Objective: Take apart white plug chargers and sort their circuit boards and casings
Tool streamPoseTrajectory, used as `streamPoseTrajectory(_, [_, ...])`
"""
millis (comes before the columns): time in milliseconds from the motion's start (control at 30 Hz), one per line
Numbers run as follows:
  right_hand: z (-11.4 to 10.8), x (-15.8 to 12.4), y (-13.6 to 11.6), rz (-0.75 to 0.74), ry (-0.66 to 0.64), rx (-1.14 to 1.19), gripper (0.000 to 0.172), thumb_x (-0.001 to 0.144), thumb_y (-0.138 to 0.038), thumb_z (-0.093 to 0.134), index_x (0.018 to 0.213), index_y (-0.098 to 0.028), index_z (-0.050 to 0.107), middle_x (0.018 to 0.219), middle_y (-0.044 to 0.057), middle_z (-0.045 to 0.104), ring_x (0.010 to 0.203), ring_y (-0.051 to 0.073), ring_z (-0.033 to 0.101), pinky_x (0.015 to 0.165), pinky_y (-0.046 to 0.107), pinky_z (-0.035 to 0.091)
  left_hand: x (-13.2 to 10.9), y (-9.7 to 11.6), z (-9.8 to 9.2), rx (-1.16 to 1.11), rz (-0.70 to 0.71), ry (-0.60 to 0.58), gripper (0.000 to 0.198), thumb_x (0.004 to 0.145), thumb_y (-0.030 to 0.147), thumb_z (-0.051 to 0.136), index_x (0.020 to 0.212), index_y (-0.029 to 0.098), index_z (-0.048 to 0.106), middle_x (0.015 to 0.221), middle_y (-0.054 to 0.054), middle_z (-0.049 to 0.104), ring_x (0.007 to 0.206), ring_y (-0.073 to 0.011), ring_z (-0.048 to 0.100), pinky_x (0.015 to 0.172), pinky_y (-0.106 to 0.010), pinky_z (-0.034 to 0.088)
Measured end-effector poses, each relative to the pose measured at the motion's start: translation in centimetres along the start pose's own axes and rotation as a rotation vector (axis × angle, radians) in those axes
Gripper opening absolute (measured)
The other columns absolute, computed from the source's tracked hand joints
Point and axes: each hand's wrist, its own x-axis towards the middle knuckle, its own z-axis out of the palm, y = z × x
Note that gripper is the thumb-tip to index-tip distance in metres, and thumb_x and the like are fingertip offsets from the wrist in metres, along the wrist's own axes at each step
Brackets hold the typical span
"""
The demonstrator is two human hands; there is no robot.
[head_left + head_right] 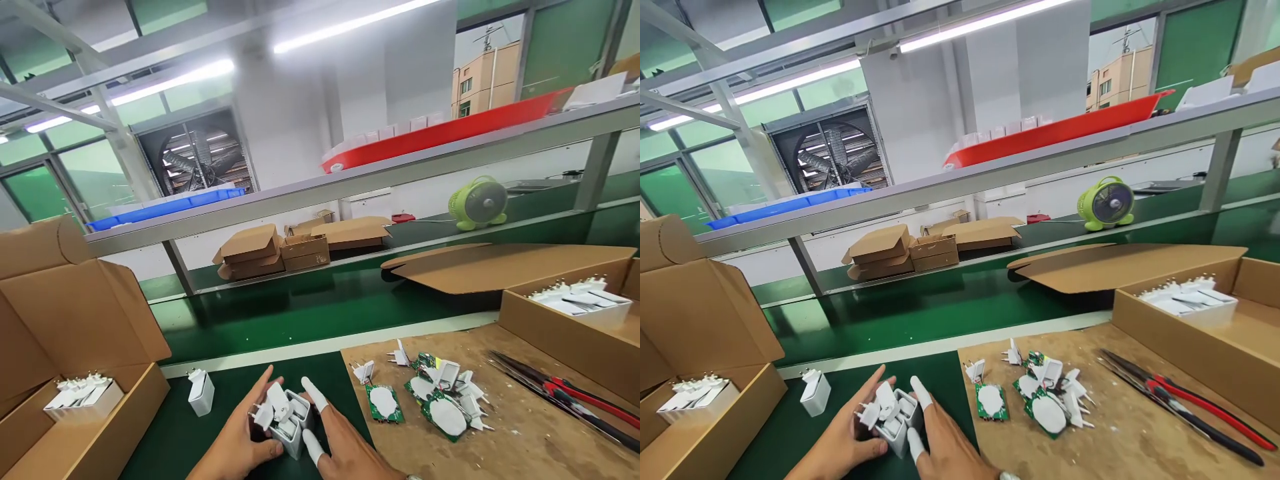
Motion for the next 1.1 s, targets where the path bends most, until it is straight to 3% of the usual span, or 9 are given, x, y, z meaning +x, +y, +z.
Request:
streamPoseTrajectory(133, [-0.3,0.2,0.4,-0.059,0.129,-0.05,0.086,0.09,-0.017,0.053,0.171,-0.019,0.025,0.17,0.015,0.042,0.155,0.032,0.042,0.129,0.046,0.036,3.2,1.0,0.4,0.002,0.0,0.009,0.12,0.062,0.031,0.096,0.165,0.022,0.036,0.109,-0.004,0.069,0.082,-0.0174,0.062,0.075,-0.028,0.048])
streamPoseTrajectory(300, [-0.1,1.3,2.0,-0.079,0.169,-0.06,0.086,0.087,-0.015,0.053,0.169,-0.018,0.028,0.168,0.016,0.043,0.149,0.031,0.05,0.126,0.043,0.039,6.6,2.3,0.2,0.019,-0.057,-0.13,0.128,0.058,0.015,0.091,0.169,0.031,0.028,0.13,-0.008,0.066,0.077,-0.0137,0.062,0.07,-0.026,0.05])
streamPoseTrajectory(467, [2.0,1.9,4.3,0.084,0.178,-0.006,0.094,0.081,-0.01,0.055,0.17,-0.019,0.026,0.17,0.014,0.041,0.154,0.03,0.044,0.128,0.041,0.035,7.1,2.3,0.7,0.037,-0.142,-0.26,0.132,0.046,0.014,0.098,0.164,0.03,0.041,0.128,-0.006,0.072,0.092,-0.0218,0.069,0.079,-0.03,0.056])
streamPoseTrajectory(567, [3.1,2.4,5.0,0.147,0.125,-0.04,0.103,0.069,-0.006,0.058,0.168,-0.011,0.03,0.178,0.019,0.018,0.156,0.034,0.041,0.129,0.043,0.033,7.2,1.9,0.9,0.074,-0.131,-0.234,0.116,0.044,0.016,0.1,0.152,0.024,0.058,0.12,-0.006,0.075,0.104,-0.0259,0.068,0.091,-0.033,0.053])
streamPoseTrajectory(733, [1.8,2.1,4.2,0.088,0.065,-0.023,0.106,0.066,-0.005,0.057,0.168,-0.008,0.027,0.178,0.02,0.009,0.16,0.036,0.032,0.13,0.046,0.031,7.4,1.4,2.0,0.142,-0.093,-0.214,0.099,0.044,0.028,0.102,0.137,0.021,0.068,0.113,-0.007,0.077,0.102,-0.0297,0.07,0.089,-0.036,0.054])
streamPoseTrajectory(833, [0.6,1.2,3.0,0.059,0.073,0.001,0.104,0.071,-0.002,0.054,0.17,-0.005,0.021,0.178,0.02,0.008,0.163,0.036,0.022,0.131,0.048,0.028,8.8,1.2,1.9,0.228,-0.053,-0.07,0.088,0.041,0.031,0.104,0.123,0.019,0.073,0.105,-0.005,0.078,0.095,-0.0284,0.071,0.086,-0.035,0.056])
streamPoseTrajectory(933, [0.2,1.1,2.1,0.081,0.012,0.025,0.101,0.081,-0.004,0.054,0.171,-0.003,0.008,0.178,0.02,-0.003,0.164,0.035,0.013,0.131,0.047,0.029,11.9,1.0,-0.3,0.347,-0.03,0.266,0.063,0.068,0.043,0.096,0.121,0.018,0.071,0.112,-0.006,0.076,0.105,-0.0274,0.07,0.097,-0.04,0.056])
streamPoseTrajectory(1000, [0.3,1.5,1.9,0.148,-0.031,0.1,0.088,0.094,-0.009,0.046,0.172,-0.009,0.005,0.178,0.015,0.0,0.163,0.031,0.02,0.129,0.044,0.034,14.3,1.0,-2.5,0.439,-0.064,0.523,0.044,0.092,0.045,0.08,0.124,0.017,0.068,0.124,-0.009,0.072,0.114,-0.0279,0.069,0.103,-0.048,0.055])
streamPoseTrajectory(1100, [0.6,2.5,2.5,0.284,-0.09,0.152,0.076,0.103,-0.011,0.034,0.173,-0.019,0.007,0.178,0.009,0.012,0.159,0.026,0.033,0.126,0.039,0.04,16.9,0.8,-5.2,0.566,-0.122,0.784,0.038,0.101,0.039,0.073,0.132,0.019,0.065,0.136,-0.011,0.066,0.122,-0.0304,0.066,0.106,-0.055,0.055])
